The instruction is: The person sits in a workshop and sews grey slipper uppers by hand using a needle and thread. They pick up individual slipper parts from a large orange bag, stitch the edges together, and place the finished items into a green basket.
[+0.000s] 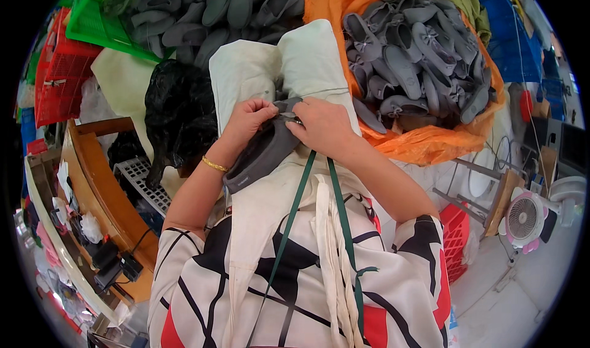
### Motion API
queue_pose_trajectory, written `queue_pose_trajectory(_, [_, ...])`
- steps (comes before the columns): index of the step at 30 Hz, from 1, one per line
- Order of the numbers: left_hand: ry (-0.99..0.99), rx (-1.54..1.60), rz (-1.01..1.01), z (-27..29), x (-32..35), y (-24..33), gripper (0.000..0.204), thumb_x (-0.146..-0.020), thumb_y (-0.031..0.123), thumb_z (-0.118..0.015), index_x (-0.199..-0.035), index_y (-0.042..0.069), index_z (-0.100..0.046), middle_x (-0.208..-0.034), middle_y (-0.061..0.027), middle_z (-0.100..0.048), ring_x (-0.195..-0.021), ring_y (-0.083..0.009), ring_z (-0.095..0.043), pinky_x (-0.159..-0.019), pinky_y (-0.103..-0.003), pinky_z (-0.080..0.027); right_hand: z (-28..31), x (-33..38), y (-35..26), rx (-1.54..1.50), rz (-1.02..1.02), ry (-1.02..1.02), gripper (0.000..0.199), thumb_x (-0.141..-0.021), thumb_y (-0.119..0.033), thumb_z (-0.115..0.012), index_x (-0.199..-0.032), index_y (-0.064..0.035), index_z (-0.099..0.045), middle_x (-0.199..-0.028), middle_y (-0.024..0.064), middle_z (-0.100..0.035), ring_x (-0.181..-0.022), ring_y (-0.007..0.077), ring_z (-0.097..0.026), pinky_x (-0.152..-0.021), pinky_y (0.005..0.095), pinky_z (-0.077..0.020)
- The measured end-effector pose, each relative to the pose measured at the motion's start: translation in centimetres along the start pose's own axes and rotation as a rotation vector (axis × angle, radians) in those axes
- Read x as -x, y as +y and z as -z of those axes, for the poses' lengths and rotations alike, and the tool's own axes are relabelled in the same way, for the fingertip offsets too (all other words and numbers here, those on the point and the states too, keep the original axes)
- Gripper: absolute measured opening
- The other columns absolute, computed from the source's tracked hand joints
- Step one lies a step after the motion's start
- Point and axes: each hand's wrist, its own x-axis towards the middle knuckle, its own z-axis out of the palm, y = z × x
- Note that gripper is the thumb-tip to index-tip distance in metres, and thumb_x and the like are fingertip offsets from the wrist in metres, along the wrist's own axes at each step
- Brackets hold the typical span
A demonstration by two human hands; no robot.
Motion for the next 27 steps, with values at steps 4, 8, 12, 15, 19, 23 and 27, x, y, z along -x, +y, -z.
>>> queue_pose_trajectory(4, [-0.003,0.053,0.029,-0.3,0.1,0.3,0.010,-0.090,0.018,-0.069,-0.090,0.008,-0.069,-0.078,0.0067,-0.062,-0.065,-0.0006,-0.048,-0.057,-0.017,-0.036,-0.2,-0.5,0.0,0.039,0.004,-0.029,0.023,-0.081,-0.030,-0.070,-0.083,-0.0069,-0.066,-0.077,0.0090,-0.061,-0.072,0.0296,-0.064,-0.060,0.0398,-0.0486])
queue_pose_trajectory(8, [-0.006,0.067,0.042,-0.3,0.0,0.4,0.010,-0.090,0.018,-0.068,-0.090,0.008,-0.069,-0.078,0.0065,-0.062,-0.065,-0.0007,-0.048,-0.057,-0.017,-0.036,-0.3,-0.7,0.0,0.039,0.001,-0.042,0.023,-0.082,-0.029,-0.069,-0.080,-0.0067,-0.065,-0.076,0.0092,-0.061,-0.071,0.0296,-0.063,-0.059,0.0400,-0.0483])
queue_pose_trajectory(12, [-0.002,0.065,0.039,-0.3,0.0,0.5,0.010,-0.090,0.018,-0.068,-0.090,0.008,-0.069,-0.078,0.0064,-0.063,-0.065,-0.0008,-0.048,-0.057,-0.018,-0.036,-0.4,-0.8,0.2,0.015,0.003,-0.043,0.022,-0.083,-0.028,-0.068,-0.080,-0.0068,-0.064,-0.076,0.0092,-0.061,-0.071,0.0296,-0.063,-0.060,0.0399,-0.0481])
queue_pose_trajectory(15, [-0.003,0.078,0.041,-0.3,0.0,0.5,0.010,-0.090,0.018,-0.068,-0.090,0.008,-0.069,-0.077,0.0061,-0.063,-0.065,-0.0009,-0.048,-0.057,-0.018,-0.036,-0.7,-0.8,0.2,0.009,0.003,-0.026,0.022,-0.084,-0.028,-0.068,-0.080,-0.0069,-0.064,-0.075,0.0091,-0.061,-0.071,0.0292,-0.063,-0.060,0.0397,-0.0480])
queue_pose_trajectory(19, [-0.009,0.097,0.046,-0.2,-0.1,0.5,0.009,-0.090,0.017,-0.069,-0.090,0.008,-0.069,-0.078,0.0058,-0.063,-0.066,-0.0013,-0.048,-0.057,-0.018,-0.036,-1.0,-0.7,0.2,0.000,0.006,-0.019,0.022,-0.083,-0.029,-0.068,-0.080,-0.0072,-0.064,-0.076,0.0089,-0.060,-0.071,0.0293,-0.063,-0.060,0.0401,-0.0480])
queue_pose_trajectory(23, [-0.022,0.091,0.036,0.0,-0.2,0.4,0.009,-0.090,0.017,-0.068,-0.090,0.008,-0.069,-0.078,0.0060,-0.062,-0.066,-0.0014,-0.048,-0.056,-0.018,-0.036,0.1,0.6,-0.9,0.032,0.121,-0.050,0.026,-0.081,-0.034,-0.069,-0.083,-0.0079,-0.065,-0.079,0.0078,-0.061,-0.073,0.0285,-0.063,-0.060,0.0405,-0.0492])
queue_pose_trajectory(27, [0.029,0.034,-0.129,-0.2,0.4,1.3,0.009,-0.091,0.015,-0.067,-0.091,0.006,-0.068,-0.079,0.0046,-0.062,-0.068,-0.0028,-0.050,-0.059,-0.019,-0.040,2.0,2.1,-1.2,-0.110,0.145,0.032,0.027,-0.079,-0.032,-0.071,-0.090,-0.0090,-0.064,-0.081,0.0070,-0.060,-0.074,0.0281,-0.063,-0.061,0.0400,-0.0497])
